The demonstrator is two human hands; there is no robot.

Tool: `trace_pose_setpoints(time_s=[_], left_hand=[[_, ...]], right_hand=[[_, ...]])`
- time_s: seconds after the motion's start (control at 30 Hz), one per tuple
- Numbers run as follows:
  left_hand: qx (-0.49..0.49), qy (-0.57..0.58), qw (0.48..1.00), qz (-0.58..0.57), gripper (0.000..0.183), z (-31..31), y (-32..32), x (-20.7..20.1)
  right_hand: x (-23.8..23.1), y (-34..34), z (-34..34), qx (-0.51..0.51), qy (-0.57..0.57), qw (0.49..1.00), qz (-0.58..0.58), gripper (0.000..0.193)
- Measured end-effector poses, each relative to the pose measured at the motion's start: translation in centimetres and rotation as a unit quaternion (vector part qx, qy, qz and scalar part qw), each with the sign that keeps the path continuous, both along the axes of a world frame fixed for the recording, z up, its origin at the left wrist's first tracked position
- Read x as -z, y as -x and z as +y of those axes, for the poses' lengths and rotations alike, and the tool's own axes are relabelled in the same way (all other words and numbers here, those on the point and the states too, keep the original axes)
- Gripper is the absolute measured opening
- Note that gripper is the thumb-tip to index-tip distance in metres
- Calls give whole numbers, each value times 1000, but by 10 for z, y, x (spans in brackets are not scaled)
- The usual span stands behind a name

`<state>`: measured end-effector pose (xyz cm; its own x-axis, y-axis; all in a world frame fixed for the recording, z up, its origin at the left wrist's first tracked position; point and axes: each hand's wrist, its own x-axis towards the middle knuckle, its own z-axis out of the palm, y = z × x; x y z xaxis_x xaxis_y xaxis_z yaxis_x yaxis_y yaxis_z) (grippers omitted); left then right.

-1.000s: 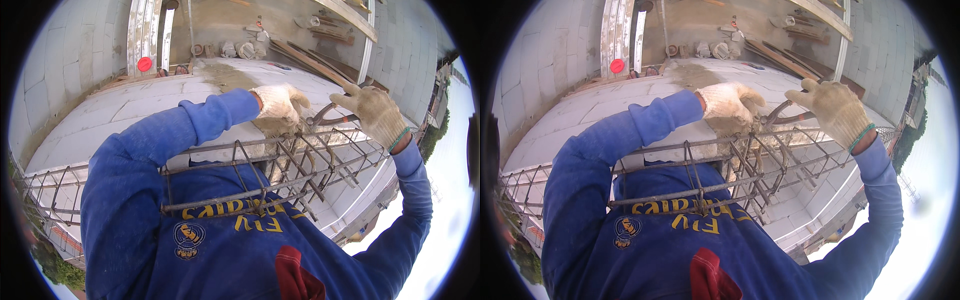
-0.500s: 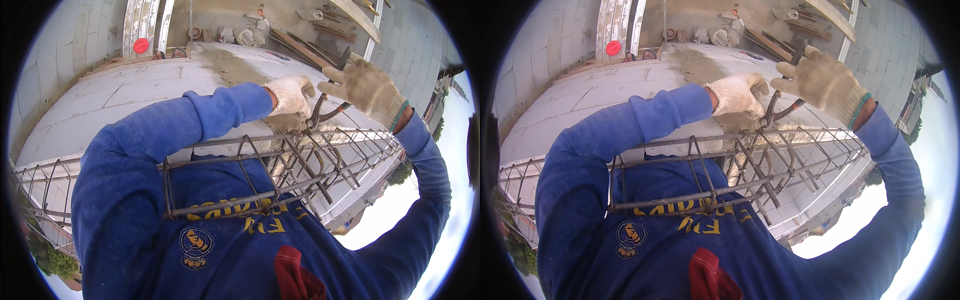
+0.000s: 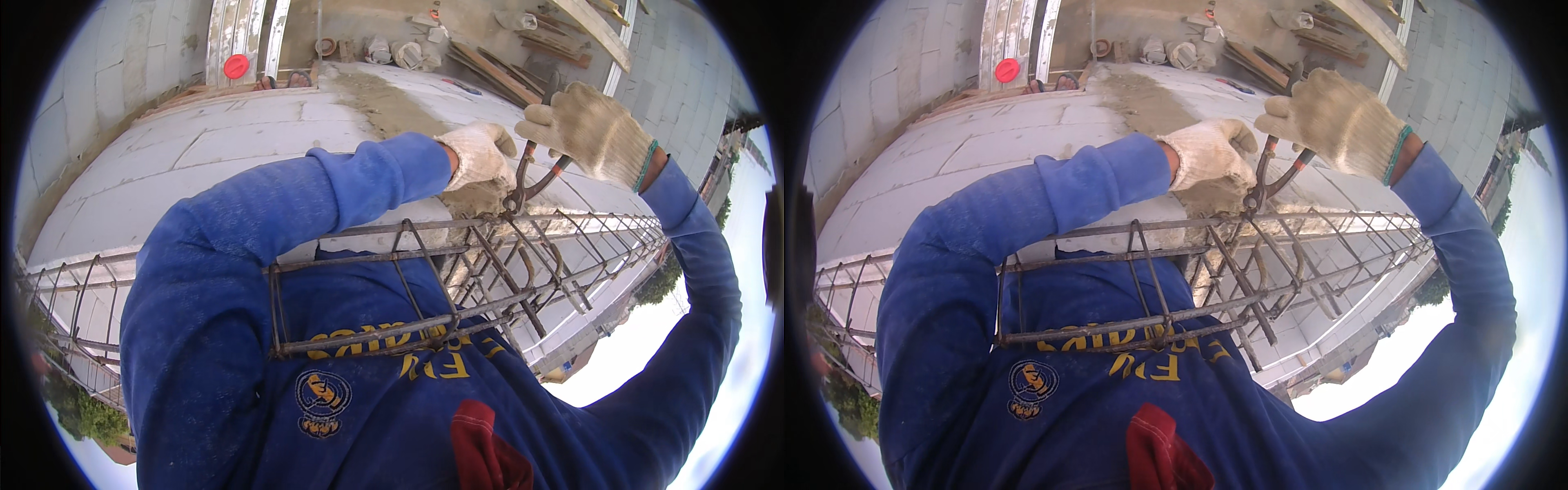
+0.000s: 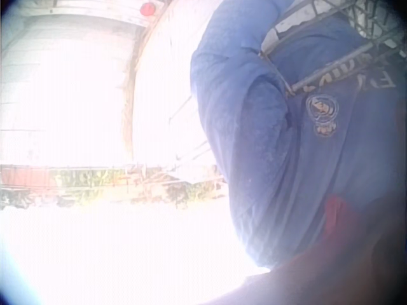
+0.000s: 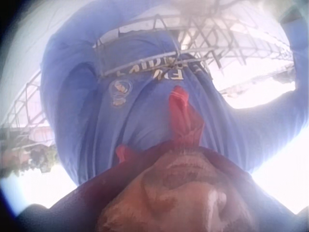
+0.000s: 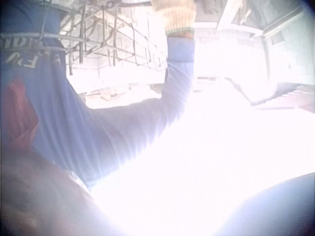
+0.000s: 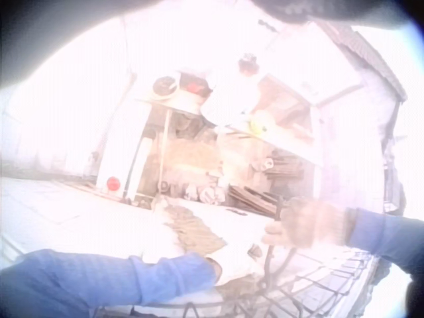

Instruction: The person is assembling a rebar cage on a construction site. They use pliers to bend and twist wire ties, securing the intersections of the metal rods. The person works methodically along the length of the cage, ensuring each joint is fastened.

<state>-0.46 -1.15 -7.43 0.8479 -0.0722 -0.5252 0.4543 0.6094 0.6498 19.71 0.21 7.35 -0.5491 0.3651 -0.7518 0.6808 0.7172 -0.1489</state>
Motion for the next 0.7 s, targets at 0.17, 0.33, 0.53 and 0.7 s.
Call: trace_pose_setpoints(time_s=[0.17,0.33,0.53,0.7], left_hand=[[-40,59,997,23,56,-8,1,3],[-67,130,989,25,51,-12,1,5],[-79,144,986,-5,46,-4,-4,-7],[-107,-171,928,-312,42,1,-6,17]], right_hand=[[13,-1,-1,24,5,999,-31,21],[6,4,5,-3,-71,997,35,12],[-27,38,6,69,14,979,-193,17],[-49,50,-14,97,-28,971,-216,17]])
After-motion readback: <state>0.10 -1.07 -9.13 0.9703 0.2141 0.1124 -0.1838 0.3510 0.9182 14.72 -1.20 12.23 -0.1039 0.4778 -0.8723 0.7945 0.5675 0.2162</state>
